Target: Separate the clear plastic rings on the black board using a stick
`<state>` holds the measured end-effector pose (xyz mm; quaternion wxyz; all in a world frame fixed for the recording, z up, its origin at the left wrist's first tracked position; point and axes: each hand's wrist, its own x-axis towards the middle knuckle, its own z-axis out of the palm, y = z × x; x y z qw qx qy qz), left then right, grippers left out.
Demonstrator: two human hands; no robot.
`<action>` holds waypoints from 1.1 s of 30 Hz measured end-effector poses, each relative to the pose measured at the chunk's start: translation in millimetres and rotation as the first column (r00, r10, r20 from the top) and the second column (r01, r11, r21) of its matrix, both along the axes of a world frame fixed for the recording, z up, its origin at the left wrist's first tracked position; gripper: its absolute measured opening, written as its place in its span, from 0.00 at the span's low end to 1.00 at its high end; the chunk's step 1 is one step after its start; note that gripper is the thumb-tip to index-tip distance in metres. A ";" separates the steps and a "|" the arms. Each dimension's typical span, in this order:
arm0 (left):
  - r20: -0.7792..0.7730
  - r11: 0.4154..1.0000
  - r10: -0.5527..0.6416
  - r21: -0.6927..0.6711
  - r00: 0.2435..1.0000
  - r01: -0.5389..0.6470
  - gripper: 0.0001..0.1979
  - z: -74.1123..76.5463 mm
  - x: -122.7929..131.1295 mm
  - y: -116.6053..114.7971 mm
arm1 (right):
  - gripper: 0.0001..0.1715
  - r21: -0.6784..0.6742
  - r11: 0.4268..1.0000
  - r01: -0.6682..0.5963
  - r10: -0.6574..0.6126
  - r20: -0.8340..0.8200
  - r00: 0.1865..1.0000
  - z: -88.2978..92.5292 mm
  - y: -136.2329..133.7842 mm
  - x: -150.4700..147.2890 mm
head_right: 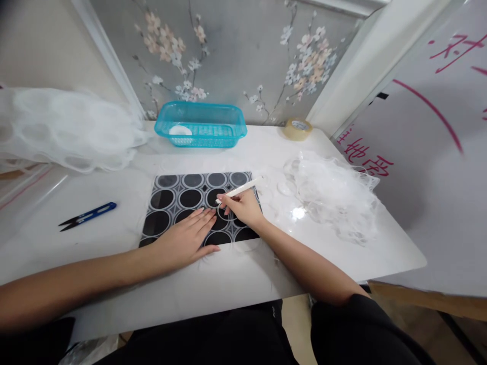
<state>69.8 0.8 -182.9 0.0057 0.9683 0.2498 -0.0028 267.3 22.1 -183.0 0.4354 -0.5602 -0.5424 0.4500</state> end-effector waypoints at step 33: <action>0.085 0.988 0.092 -0.131 0.992 -0.080 0.37 4.7 -0.6 1.3 | 0.13 0.252 0.821 -0.513 0.225 0.683 0.695 -8.4 -20.6 -3.9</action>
